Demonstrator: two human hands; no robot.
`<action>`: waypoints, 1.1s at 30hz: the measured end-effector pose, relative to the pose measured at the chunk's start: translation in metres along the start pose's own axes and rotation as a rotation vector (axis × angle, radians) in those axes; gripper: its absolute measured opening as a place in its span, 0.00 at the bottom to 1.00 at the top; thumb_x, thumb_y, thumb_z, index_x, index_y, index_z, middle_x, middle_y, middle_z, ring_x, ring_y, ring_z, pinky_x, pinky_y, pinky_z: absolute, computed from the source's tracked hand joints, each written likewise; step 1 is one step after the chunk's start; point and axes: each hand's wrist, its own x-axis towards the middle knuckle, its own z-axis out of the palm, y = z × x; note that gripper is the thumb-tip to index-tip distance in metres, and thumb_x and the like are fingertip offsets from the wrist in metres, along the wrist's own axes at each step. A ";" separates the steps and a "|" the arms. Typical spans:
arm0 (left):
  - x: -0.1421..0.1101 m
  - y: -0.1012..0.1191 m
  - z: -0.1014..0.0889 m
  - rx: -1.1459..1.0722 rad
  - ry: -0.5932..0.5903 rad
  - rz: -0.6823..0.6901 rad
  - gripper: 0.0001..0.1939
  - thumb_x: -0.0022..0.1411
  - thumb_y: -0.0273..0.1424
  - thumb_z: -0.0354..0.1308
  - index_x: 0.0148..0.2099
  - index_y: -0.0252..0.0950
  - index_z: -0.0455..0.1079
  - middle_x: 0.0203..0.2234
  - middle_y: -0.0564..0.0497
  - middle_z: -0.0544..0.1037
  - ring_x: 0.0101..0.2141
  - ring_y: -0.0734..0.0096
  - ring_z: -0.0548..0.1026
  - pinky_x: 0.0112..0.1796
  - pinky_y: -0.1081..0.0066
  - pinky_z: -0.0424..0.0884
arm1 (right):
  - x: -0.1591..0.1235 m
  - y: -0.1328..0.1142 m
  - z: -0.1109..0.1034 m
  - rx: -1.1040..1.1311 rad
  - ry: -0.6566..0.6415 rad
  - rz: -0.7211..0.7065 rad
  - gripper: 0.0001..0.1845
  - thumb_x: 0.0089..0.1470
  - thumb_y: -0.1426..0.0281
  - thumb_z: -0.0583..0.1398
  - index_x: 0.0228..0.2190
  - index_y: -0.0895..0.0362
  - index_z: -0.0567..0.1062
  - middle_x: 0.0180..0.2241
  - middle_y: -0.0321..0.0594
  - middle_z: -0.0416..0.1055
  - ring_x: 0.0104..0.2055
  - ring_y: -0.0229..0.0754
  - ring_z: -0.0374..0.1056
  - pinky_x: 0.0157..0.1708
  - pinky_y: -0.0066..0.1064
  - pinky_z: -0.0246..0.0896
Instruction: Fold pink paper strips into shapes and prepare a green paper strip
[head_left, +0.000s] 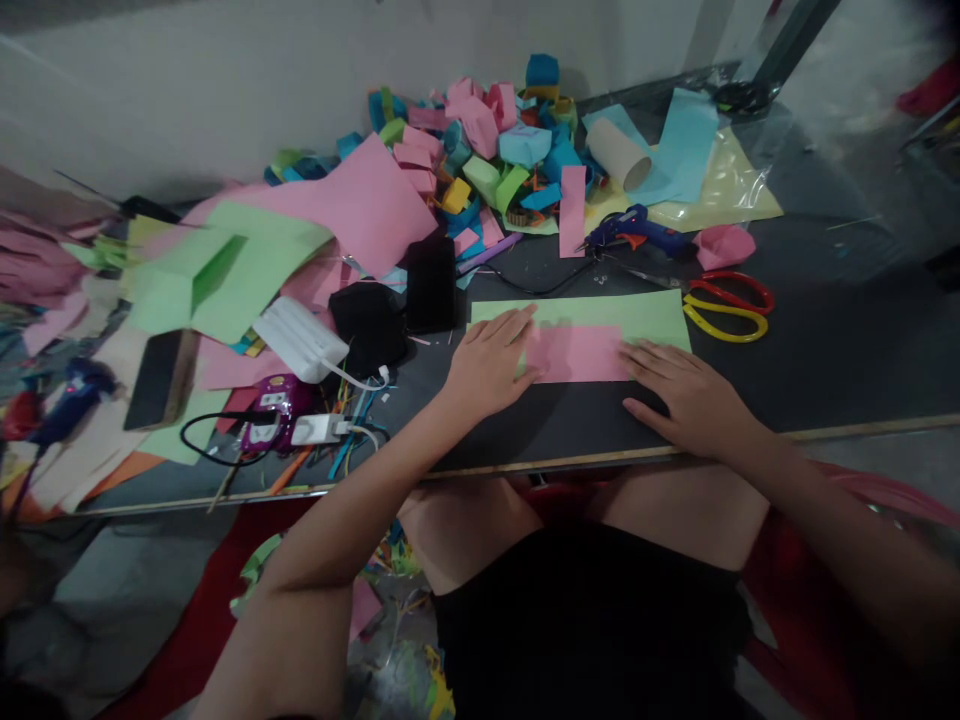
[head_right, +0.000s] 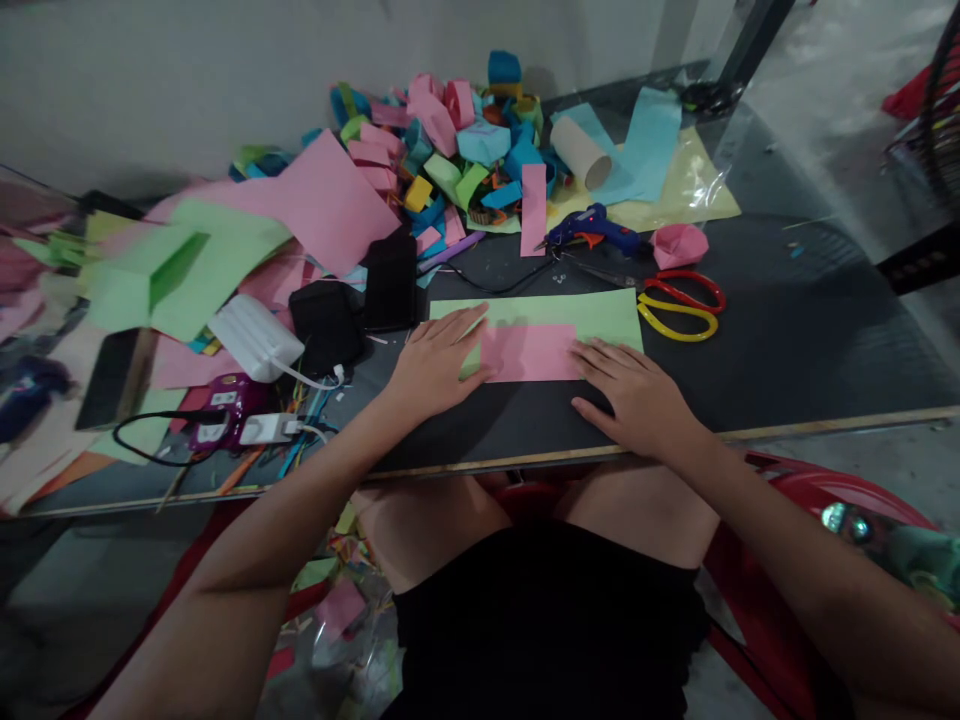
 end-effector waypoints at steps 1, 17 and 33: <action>0.001 -0.002 0.003 -0.024 -0.018 0.078 0.26 0.74 0.37 0.50 0.69 0.38 0.64 0.71 0.44 0.62 0.68 0.55 0.63 0.65 0.55 0.63 | 0.000 0.000 0.000 -0.002 0.002 -0.004 0.32 0.70 0.57 0.51 0.69 0.54 0.62 0.69 0.45 0.63 0.71 0.53 0.59 0.67 0.52 0.58; -0.004 -0.016 0.014 -0.125 -0.166 0.251 0.27 0.79 0.39 0.34 0.76 0.52 0.51 0.74 0.59 0.54 0.74 0.65 0.49 0.72 0.55 0.48 | -0.003 0.008 0.003 0.001 -0.045 -0.022 0.37 0.70 0.55 0.50 0.74 0.53 0.50 0.71 0.46 0.58 0.72 0.53 0.55 0.70 0.53 0.53; -0.006 -0.015 0.019 -0.087 -0.166 0.194 0.26 0.78 0.38 0.40 0.74 0.46 0.57 0.73 0.52 0.57 0.74 0.63 0.50 0.71 0.49 0.46 | 0.046 -0.071 0.015 0.082 -0.081 -0.141 0.42 0.68 0.52 0.51 0.74 0.58 0.48 0.73 0.49 0.52 0.75 0.53 0.50 0.72 0.50 0.49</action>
